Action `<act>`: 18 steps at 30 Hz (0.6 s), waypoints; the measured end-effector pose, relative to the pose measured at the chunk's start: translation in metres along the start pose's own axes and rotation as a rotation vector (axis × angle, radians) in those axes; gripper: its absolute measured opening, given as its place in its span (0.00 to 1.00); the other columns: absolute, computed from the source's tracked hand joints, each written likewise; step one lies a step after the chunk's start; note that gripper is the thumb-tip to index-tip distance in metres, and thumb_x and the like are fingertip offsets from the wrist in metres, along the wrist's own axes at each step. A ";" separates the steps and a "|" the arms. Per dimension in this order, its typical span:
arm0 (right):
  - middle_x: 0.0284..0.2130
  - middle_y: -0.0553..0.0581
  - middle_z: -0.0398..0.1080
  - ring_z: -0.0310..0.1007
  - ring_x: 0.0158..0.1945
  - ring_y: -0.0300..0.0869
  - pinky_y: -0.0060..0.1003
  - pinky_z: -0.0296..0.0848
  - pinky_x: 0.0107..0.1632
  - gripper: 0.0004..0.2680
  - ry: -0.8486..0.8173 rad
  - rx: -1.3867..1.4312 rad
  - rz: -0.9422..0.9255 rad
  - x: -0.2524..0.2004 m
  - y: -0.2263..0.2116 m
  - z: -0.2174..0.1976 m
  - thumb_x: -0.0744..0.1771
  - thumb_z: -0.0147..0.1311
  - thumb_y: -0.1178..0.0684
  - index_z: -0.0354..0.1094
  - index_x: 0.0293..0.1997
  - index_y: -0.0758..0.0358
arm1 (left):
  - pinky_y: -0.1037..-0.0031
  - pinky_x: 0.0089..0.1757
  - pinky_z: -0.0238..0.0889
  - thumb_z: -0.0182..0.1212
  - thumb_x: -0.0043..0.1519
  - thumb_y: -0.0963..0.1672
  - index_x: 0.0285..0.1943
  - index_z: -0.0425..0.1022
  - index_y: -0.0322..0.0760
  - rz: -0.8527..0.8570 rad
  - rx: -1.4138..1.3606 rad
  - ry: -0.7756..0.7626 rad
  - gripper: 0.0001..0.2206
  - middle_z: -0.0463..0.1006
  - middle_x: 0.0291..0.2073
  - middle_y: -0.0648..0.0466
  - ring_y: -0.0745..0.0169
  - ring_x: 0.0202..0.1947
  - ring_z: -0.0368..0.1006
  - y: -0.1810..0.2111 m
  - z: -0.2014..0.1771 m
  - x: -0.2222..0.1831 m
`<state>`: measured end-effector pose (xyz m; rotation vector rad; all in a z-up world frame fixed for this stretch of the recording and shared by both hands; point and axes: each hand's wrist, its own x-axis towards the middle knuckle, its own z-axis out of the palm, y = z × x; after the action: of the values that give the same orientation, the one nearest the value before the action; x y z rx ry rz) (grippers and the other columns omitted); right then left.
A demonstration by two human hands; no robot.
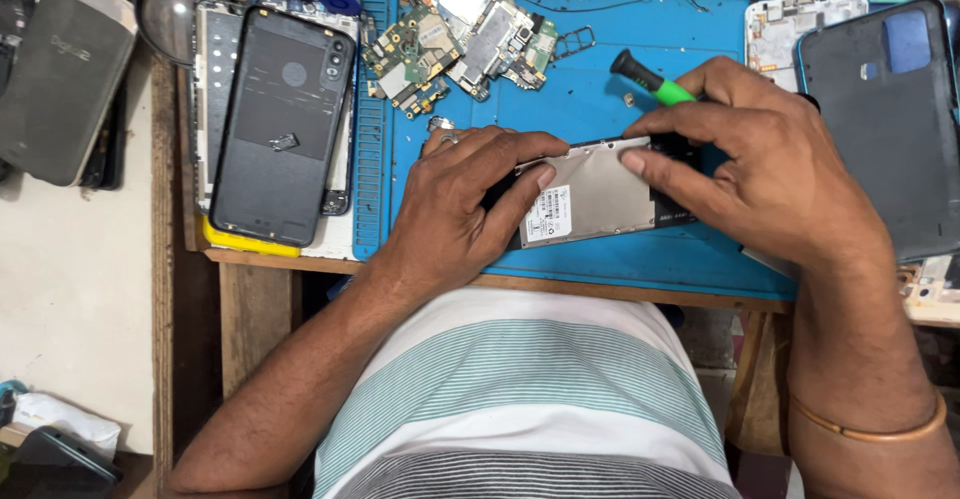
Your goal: The person uses a screwdriver to remove screws from a smartphone's internal metal shield and then lifts the shield out of the phone chassis. The person then places the shield on the workbench and continues to handle the phone chassis.
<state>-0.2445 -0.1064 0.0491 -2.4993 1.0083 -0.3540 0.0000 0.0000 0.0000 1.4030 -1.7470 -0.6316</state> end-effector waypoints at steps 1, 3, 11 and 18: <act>0.38 0.56 0.71 0.73 0.38 0.46 0.41 0.72 0.38 0.12 -0.007 0.012 -0.002 0.000 0.000 -0.001 0.65 0.66 0.47 0.79 0.49 0.58 | 0.67 0.42 0.58 0.62 0.68 0.44 0.55 0.80 0.41 0.019 -0.017 0.020 0.09 0.85 0.41 0.56 0.63 0.38 0.78 0.000 0.000 0.000; 0.39 0.57 0.72 0.74 0.40 0.46 0.40 0.73 0.40 0.12 -0.022 0.036 -0.003 0.000 0.000 0.000 0.64 0.67 0.46 0.79 0.48 0.58 | 0.67 0.46 0.63 0.61 0.70 0.44 0.55 0.79 0.41 0.056 -0.052 0.059 0.08 0.85 0.45 0.54 0.62 0.44 0.79 0.000 -0.001 -0.003; 0.39 0.54 0.72 0.73 0.42 0.40 0.34 0.74 0.42 0.09 -0.024 0.295 -0.053 -0.003 0.012 -0.001 0.63 0.68 0.53 0.77 0.43 0.64 | 0.69 0.57 0.75 0.65 0.69 0.42 0.59 0.76 0.39 0.037 -0.243 0.068 0.10 0.82 0.51 0.50 0.56 0.58 0.80 0.006 -0.003 -0.003; 0.37 0.51 0.72 0.72 0.42 0.35 0.26 0.73 0.41 0.07 0.058 0.501 -0.130 -0.005 0.010 -0.004 0.65 0.68 0.57 0.77 0.44 0.62 | 0.70 0.55 0.68 0.74 0.56 0.42 0.61 0.69 0.31 0.022 -0.301 0.125 0.26 0.72 0.54 0.47 0.56 0.55 0.72 0.021 -0.019 0.004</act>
<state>-0.2556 -0.1109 0.0473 -2.1088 0.6734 -0.6360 0.0035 0.0031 0.0283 1.1866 -1.4967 -0.7444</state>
